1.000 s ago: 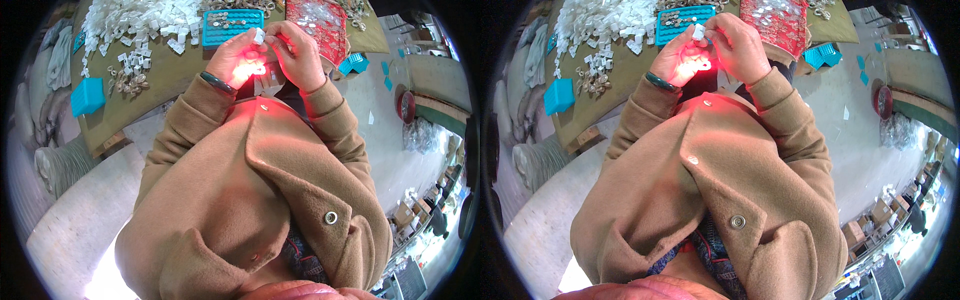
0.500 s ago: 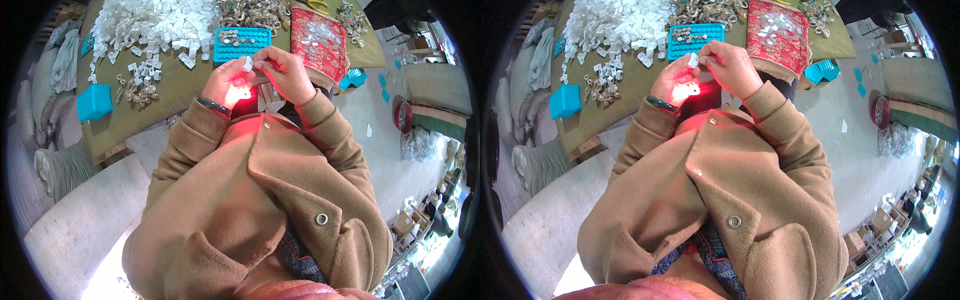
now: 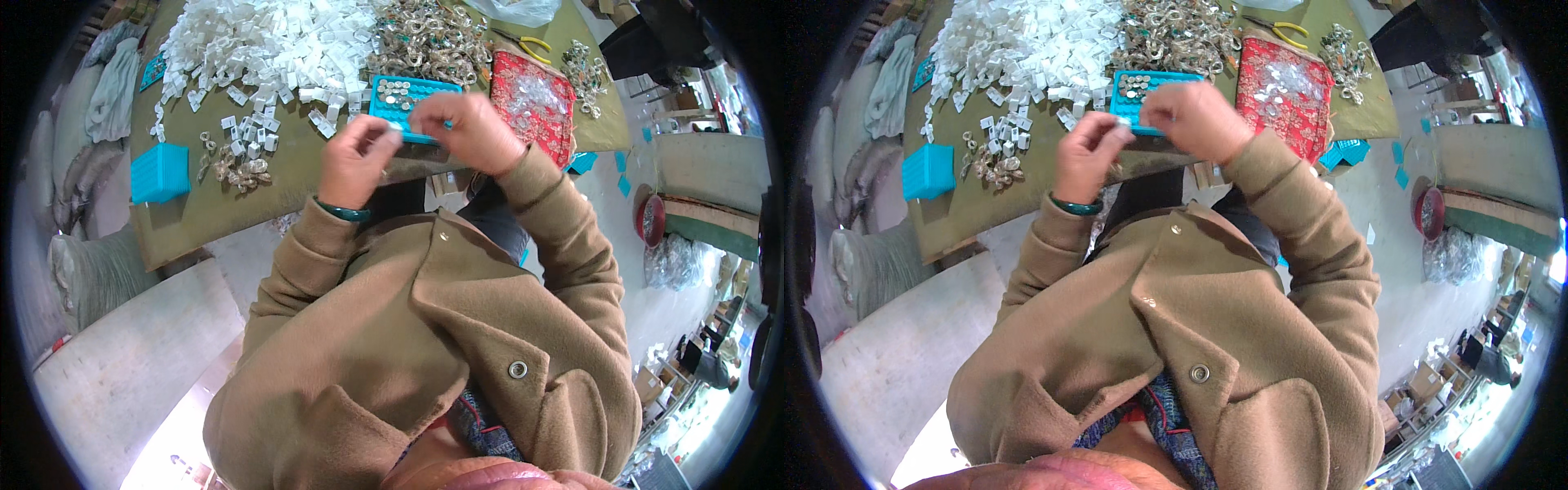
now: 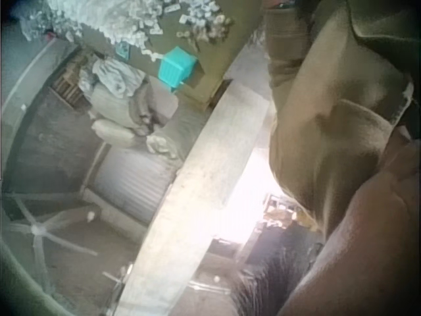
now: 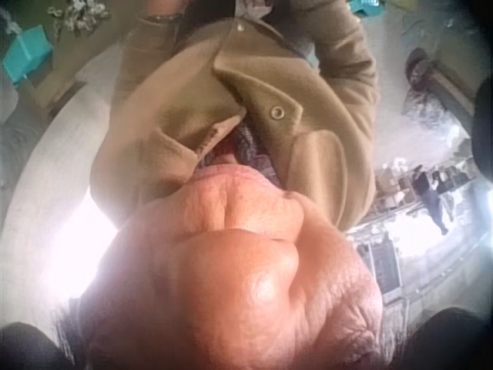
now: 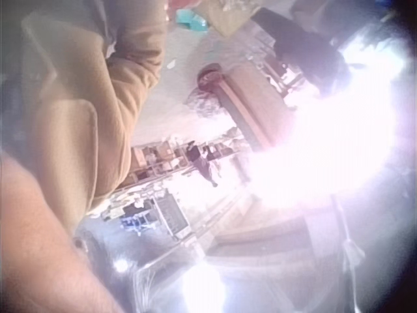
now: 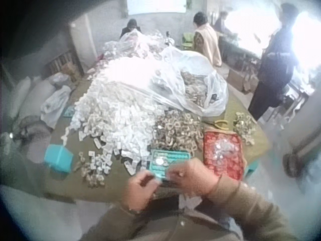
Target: The person repeatedly picks small white plastic pieces and metal fasteners from a table, joins them by hand, and places the assembled units into a blue tray. The person occasionally uses a red light to illuminate the pieces during assembly.
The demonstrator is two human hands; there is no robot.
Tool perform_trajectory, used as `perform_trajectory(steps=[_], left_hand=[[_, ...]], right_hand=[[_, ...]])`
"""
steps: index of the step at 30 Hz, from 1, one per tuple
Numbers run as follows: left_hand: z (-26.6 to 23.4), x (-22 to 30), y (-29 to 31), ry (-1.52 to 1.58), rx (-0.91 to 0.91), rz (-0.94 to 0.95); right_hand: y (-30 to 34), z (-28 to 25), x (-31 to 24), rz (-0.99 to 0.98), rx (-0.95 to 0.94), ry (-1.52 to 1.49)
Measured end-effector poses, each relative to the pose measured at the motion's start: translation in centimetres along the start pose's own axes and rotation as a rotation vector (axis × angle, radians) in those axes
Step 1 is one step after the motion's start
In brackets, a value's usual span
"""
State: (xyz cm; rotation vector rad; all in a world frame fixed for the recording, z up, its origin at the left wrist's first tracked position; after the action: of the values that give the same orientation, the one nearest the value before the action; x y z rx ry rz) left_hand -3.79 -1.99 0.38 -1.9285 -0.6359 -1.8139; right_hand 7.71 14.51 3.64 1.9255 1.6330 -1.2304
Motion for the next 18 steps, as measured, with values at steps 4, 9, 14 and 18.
perform_trajectory(steps=[4, 9, 14, 18], left_hand=[[-6.1, 0.4, -1.0, -0.379, 0.435, 0.337], [-14.6, -2.0, 0.2, -1.002, 0.712, 0.305], [-17.2, -6.2, 0.7, -1.221, 0.658, 0.215], [-17.3, -4.6, 1.1, -1.023, 0.659, 0.252]], right_hand=[[-4.6, -2.9, 2.3, 0.074, 0.119, 0.304], [-9.2, -1.4, 3.7, -0.034, 0.096, 0.717], [-10.9, -0.5, 4.2, 0.074, 0.021, 0.707], [-10.1, -3.5, 4.9, 0.175, 0.004, 0.481]])
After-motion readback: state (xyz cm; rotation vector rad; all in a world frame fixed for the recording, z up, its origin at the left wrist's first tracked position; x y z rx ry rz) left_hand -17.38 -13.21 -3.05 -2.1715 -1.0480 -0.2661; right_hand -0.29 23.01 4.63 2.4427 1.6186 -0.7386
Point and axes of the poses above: each hand's wrist, its own y-axis away from the middle knuckle, its own z-axis out of the palm, x = y × z, the point moved 1 cm from there along -y, towards the middle knuckle, and after that the axes turned 1 degree about -x, right-handed, at the moved point
